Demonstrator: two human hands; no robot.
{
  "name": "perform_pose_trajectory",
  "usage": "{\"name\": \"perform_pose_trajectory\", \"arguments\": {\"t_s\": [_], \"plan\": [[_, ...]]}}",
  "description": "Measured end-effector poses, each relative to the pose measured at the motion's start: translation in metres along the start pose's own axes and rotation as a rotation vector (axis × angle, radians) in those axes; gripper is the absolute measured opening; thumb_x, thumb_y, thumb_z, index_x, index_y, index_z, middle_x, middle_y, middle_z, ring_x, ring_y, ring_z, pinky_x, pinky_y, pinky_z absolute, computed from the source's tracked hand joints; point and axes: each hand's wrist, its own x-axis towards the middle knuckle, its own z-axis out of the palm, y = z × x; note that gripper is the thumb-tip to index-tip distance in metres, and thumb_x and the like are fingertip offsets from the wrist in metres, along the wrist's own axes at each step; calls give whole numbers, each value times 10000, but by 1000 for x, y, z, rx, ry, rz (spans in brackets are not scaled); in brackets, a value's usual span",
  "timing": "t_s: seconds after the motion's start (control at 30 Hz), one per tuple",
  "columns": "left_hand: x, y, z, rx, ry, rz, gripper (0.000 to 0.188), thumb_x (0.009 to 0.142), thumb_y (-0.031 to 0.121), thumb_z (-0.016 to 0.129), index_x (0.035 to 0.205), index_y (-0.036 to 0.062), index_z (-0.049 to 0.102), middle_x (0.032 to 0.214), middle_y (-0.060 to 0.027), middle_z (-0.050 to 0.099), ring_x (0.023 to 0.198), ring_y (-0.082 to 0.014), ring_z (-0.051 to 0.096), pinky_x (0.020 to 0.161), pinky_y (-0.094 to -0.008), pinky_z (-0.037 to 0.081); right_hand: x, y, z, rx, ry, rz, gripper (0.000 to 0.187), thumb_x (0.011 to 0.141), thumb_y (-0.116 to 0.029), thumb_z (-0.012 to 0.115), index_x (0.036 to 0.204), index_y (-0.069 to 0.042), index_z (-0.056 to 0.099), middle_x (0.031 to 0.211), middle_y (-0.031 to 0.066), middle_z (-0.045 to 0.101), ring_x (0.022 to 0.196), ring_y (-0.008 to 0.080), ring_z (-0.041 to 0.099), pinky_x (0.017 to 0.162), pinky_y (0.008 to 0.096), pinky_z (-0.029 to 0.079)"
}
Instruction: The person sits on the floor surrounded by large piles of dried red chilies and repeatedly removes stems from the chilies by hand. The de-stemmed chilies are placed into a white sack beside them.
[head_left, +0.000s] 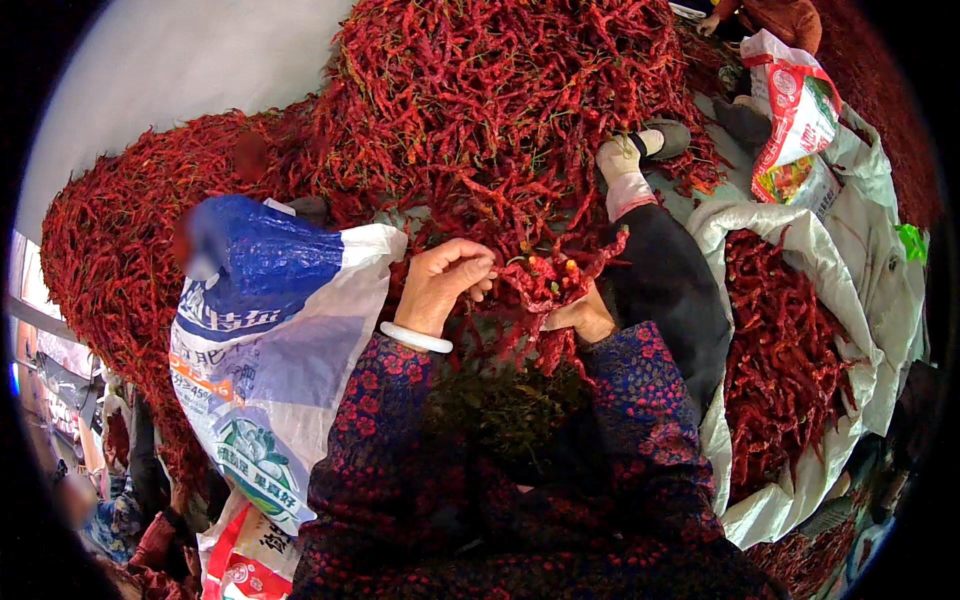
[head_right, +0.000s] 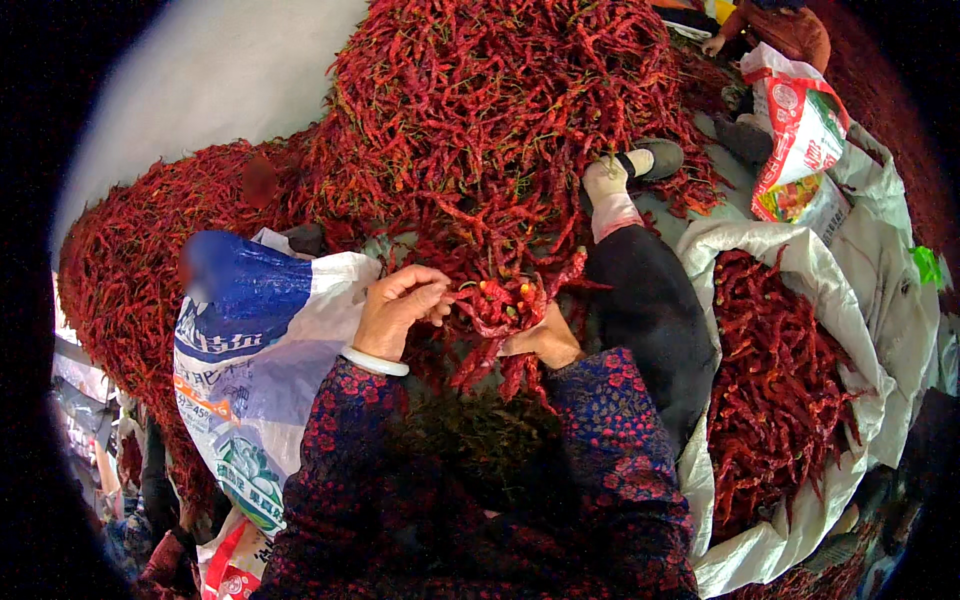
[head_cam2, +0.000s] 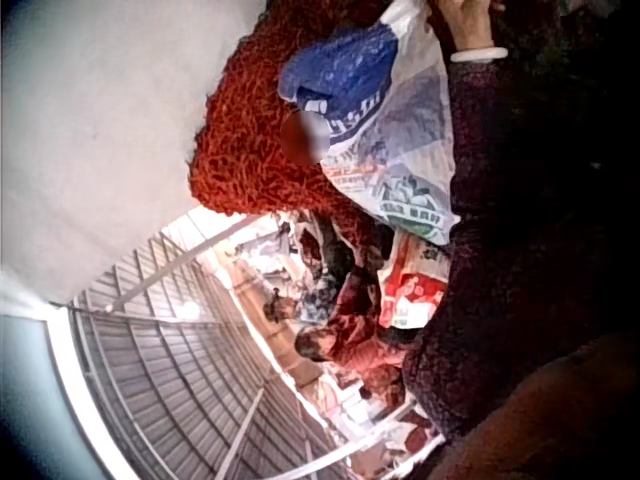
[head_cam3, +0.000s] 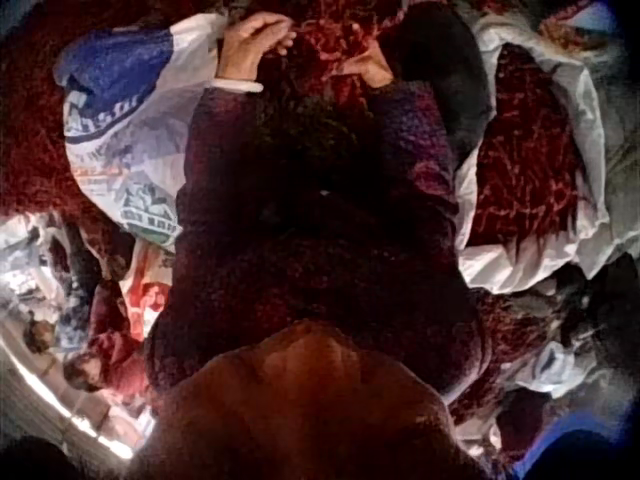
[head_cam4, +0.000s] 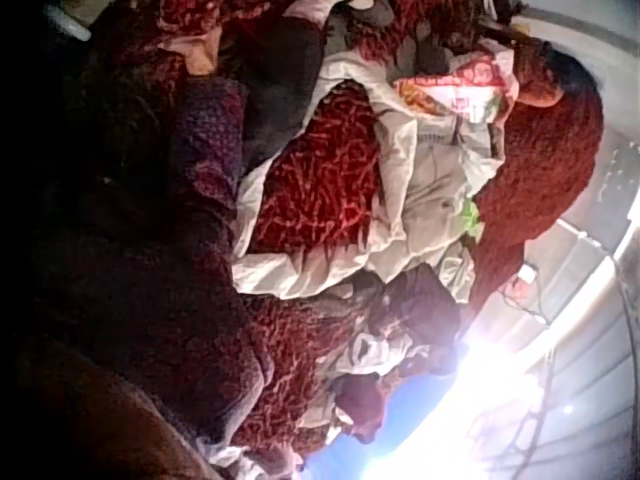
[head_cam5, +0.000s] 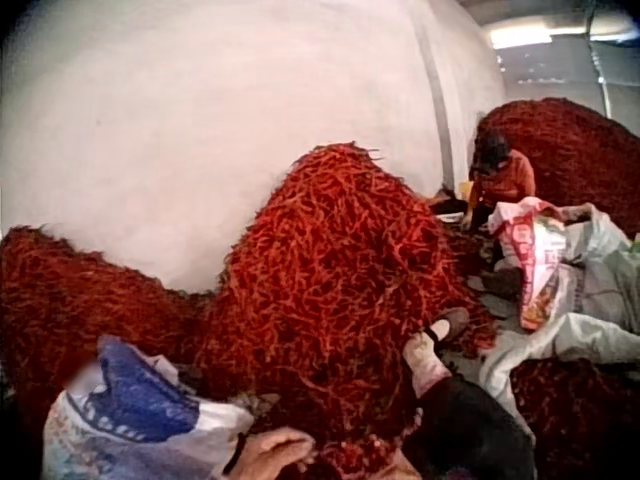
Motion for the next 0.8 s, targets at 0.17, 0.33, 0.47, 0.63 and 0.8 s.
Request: {"name": "perform_pose_trajectory", "arguments": {"t_s": [0.17, 0.33, 0.47, 0.63, 0.8], "plan": [[2, 14, 11, 71, -198, 32, 222, 802, 121, 560, 996, 12, 551, 873, -47, 573, 786, -88, 526, 632, -209, 432, -1, 0, 0, 58, -34, 59, 751, 453, 126, 624, 1163, 2, 414, 1064, 75, 536, 965, 186, 520, 820, 320, 424], [1, 37, 18, 261, -187, 163, 152, 773, 78, 584, 907, 5, 584, 880, -45, 584, 813, -113, 539, 696, -227, 429, -3, -4, 4, -14, -44, 81, 713, 456, 115, 621, 1136, -12, 446, 1011, 65, 555, 938, 183, 527, 785, 313, 437], [-1, 25, 26, 692, -150, 275, 163, 726, 38, 595, 884, -2, 581, 856, -72, 596, 789, -152, 562, 683, -270, 441, 0, 8, -2, -6, -79, 142, 675, 475, 126, 614, 1117, -18, 463, 976, 63, 569, 881, 172, 548, 746, 313, 470], [-1, 21, 31, 853, -105, 332, 170, 684, 11, 610, 849, -6, 577, 803, -102, 579, 745, -193, 564, 643, -276, 441, -2, 10, -5, -114, -116, 67, 631, 540, 112, 596, 1141, -8, 446, 1002, 80, 567, 859, 170, 567, 707, 298, 495], [-2, 12, 22, 864, -125, 175, 181, 677, 6, 622, 849, -18, 569, 762, -93, 564, 694, -150, 545, 603, -256, 427, 0, 14, -4, -21, -166, 108, 653, 546, 101, 597, 1166, -6, 423, 998, 83, 570, 863, 172, 570, 718, 314, 490]]}}
